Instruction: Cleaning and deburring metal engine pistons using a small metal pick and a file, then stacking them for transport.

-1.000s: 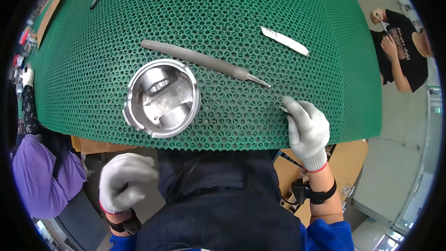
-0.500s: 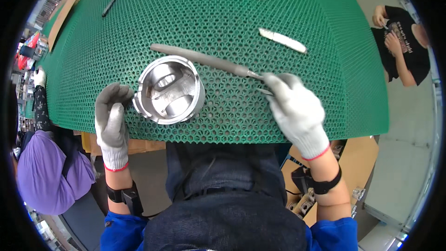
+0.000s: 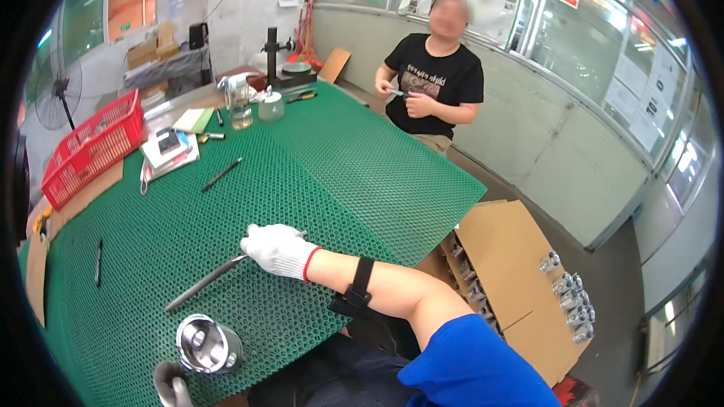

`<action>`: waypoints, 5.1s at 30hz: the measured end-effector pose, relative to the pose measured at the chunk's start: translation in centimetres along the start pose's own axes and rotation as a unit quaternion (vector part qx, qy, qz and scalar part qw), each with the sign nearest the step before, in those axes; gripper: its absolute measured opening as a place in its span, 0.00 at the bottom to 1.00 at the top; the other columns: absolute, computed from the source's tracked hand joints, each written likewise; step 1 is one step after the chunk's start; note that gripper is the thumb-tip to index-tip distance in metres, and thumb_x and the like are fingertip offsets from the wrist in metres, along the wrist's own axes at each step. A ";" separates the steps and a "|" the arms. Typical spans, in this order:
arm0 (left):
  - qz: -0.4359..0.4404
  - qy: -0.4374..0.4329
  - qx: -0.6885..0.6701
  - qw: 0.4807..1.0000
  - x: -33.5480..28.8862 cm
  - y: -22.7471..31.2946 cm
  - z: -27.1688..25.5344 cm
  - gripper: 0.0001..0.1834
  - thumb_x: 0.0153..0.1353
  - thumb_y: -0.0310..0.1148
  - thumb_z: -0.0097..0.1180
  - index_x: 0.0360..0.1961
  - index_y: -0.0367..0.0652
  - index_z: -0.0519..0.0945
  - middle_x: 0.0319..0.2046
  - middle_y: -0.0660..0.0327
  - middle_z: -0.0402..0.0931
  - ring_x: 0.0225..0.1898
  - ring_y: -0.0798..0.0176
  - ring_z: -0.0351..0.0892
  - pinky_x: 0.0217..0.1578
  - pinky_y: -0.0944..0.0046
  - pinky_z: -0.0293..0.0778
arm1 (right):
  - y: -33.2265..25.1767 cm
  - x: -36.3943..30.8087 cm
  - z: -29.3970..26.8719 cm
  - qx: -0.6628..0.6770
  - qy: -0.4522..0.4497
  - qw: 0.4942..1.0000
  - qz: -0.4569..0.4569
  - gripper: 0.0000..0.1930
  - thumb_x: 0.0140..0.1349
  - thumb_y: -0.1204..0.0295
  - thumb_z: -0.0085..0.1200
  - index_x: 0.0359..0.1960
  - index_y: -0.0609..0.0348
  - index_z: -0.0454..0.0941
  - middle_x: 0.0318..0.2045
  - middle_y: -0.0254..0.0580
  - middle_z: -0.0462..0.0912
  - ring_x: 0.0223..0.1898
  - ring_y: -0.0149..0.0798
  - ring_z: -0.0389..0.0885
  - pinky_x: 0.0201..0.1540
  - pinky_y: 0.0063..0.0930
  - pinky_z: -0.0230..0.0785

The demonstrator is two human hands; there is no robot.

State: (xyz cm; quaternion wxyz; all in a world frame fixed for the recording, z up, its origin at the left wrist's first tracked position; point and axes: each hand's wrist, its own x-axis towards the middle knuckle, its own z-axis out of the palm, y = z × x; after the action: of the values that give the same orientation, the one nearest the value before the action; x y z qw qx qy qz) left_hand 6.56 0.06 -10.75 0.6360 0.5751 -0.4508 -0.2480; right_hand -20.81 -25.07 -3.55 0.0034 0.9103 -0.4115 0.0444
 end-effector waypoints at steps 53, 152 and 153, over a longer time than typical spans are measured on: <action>0.314 -0.198 0.467 0.803 0.7 6.8 4.1 0.16 0.50 0.27 0.59 0.42 0.42 0.79 0.50 0.49 0.71 0.52 0.39 0.70 0.59 0.34 0.61 | 1.6 -14.2 3.1 0.846 0.018 0.499 0.185 0.28 0.64 0.57 0.51 0.61 0.58 0.65 0.39 0.42 0.78 0.25 0.28 0.74 0.22 0.21 0.69; 0.301 -0.243 0.466 0.796 4.6 7.9 13.7 0.26 0.43 0.34 0.65 0.48 0.44 0.78 0.48 0.55 0.78 0.53 0.46 0.76 0.55 0.50 0.70 | -3.8 -10.4 0.3 0.420 -0.042 0.901 -0.099 0.13 0.63 0.61 0.53 0.29 0.56 0.81 0.21 0.45 0.81 0.25 0.47 0.82 0.28 0.38 0.75; 0.298 -0.251 0.466 0.795 5.1 7.6 13.8 0.26 0.44 0.35 0.65 0.48 0.43 0.78 0.47 0.56 0.78 0.52 0.47 0.77 0.54 0.50 0.71 | -3.8 -10.1 0.0 0.387 -0.016 0.917 -0.093 0.13 0.62 0.61 0.53 0.27 0.57 0.80 0.21 0.45 0.80 0.25 0.47 0.82 0.28 0.38 0.75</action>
State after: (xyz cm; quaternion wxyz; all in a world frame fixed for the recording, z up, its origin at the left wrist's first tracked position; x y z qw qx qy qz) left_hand -4.45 -9.56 -2.94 0.1985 0.5568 -0.8045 0.0581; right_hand -24.61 -15.04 -4.32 -0.3518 0.8751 -0.2757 0.1856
